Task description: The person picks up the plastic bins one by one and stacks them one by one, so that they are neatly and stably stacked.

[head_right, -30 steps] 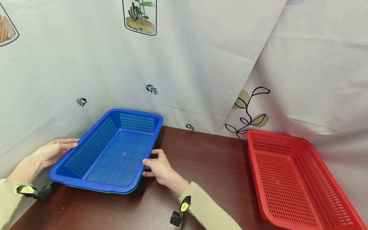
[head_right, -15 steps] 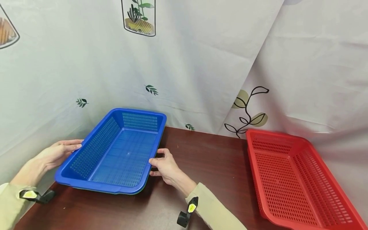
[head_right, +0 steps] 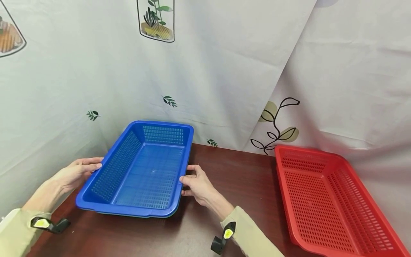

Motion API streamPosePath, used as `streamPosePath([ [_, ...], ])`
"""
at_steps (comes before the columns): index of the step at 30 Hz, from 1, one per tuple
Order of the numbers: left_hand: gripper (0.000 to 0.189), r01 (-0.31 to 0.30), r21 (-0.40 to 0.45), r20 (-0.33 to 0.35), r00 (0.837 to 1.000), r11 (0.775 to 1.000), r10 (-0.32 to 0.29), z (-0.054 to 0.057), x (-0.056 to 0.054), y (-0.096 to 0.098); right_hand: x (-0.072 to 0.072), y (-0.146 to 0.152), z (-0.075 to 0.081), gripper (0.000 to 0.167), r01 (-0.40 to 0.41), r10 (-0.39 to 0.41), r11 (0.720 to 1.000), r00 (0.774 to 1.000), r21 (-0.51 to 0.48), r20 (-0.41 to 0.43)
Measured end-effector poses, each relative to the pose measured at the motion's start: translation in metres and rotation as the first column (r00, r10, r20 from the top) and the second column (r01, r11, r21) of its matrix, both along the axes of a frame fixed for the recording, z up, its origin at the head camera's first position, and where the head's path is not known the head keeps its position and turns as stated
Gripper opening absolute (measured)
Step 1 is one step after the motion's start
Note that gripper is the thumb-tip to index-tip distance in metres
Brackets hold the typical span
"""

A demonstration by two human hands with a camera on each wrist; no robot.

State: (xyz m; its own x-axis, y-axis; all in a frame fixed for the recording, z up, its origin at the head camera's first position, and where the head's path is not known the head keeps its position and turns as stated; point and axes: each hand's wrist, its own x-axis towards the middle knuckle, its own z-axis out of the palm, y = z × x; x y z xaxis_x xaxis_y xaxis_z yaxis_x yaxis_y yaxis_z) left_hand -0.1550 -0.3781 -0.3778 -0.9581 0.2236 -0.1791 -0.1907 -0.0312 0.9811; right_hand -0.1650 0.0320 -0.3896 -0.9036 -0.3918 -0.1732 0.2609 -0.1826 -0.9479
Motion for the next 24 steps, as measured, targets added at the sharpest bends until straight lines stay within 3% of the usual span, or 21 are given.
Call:
streamPosePath([
  [6, 0.021, 0.043, 0.019, -0.037, 0.998, 0.999, -0.042, 0.000, 0.002, 0.016, -0.001, 0.019, 0.001, 0.050, -0.017, 0.017, 1.000, 1.000, 0.010, -0.010],
  [9, 0.017, 0.036, -0.010, -0.048, 0.998, 0.999, -0.037, 0.003, 0.004, 0.026, -0.001, 0.029, 0.002, 0.050, -0.026, 0.026, 1.000, 1.000, 0.016, -0.011],
  [15, 0.039, 0.009, -0.081, -0.070, 0.997, 0.997, -0.015, 0.010, 0.010, 0.048, 0.001, 0.050, 0.005, 0.054, -0.044, 0.044, 0.999, 0.999, 0.016, -0.018],
  [24, 0.045, 0.014, -0.092, -0.088, 0.996, 0.996, -0.023, 0.013, 0.010, 0.079, 0.006, 0.081, 0.008, 0.052, -0.058, 0.059, 0.998, 0.997, 0.024, -0.041],
])
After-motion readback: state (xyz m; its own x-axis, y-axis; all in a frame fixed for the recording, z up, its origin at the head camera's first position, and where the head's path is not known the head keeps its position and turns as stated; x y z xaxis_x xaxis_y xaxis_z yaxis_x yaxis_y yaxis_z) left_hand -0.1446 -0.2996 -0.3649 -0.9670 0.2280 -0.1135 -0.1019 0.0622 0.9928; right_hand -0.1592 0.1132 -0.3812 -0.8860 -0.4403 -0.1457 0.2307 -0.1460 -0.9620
